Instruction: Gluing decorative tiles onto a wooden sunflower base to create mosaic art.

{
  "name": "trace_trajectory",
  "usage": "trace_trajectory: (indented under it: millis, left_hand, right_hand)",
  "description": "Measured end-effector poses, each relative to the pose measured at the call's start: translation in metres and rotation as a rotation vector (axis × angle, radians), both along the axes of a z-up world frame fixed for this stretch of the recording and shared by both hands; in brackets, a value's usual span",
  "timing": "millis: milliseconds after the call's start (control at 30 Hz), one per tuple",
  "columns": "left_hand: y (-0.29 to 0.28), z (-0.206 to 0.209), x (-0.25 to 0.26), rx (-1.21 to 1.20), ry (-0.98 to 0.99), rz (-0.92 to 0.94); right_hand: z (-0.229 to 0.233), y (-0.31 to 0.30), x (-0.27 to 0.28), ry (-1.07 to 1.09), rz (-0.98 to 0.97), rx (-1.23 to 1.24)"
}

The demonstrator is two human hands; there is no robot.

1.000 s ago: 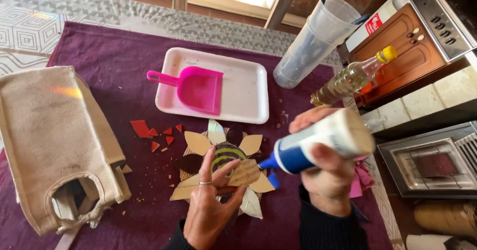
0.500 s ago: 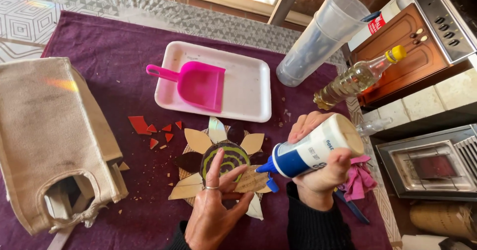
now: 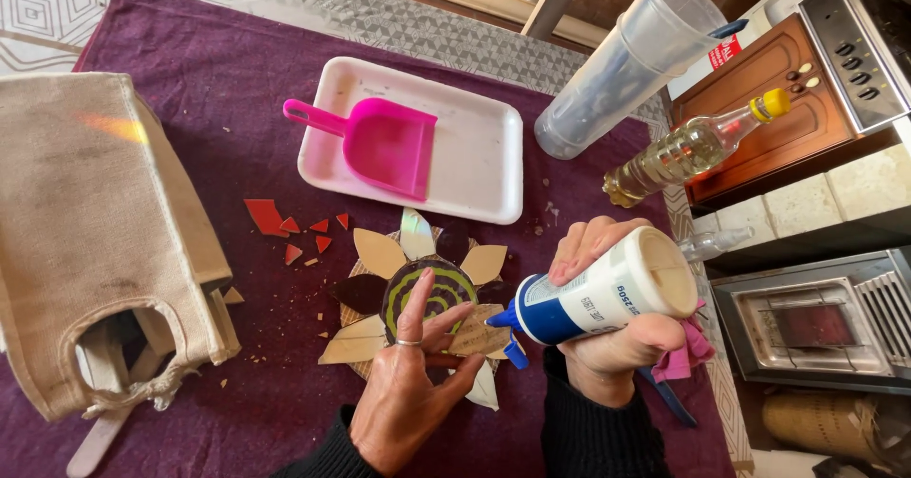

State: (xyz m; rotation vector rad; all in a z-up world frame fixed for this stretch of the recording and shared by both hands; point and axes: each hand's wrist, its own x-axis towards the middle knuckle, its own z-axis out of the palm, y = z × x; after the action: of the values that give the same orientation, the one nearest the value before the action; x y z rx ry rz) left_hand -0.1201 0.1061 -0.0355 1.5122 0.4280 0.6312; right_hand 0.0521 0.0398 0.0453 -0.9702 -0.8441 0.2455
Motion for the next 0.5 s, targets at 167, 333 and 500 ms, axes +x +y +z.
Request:
trace_trajectory:
  millis: [167,333,500]
  left_hand:
    - [-0.0004,0.0002,-0.0013,0.033,0.011,0.001]
    - [0.0006,-0.0003,-0.0004,0.026,0.03,0.005]
    - [0.0,-0.0004,-0.0024,0.036,0.033,0.021]
  right_hand:
    - [-0.0003,-0.0012,-0.0009,-0.029,-0.008,-0.01]
    - [-0.0054,0.0,0.0021,-0.025,0.007,0.003]
    - [-0.0091,-0.0004,0.0018,-0.003,0.013,-0.011]
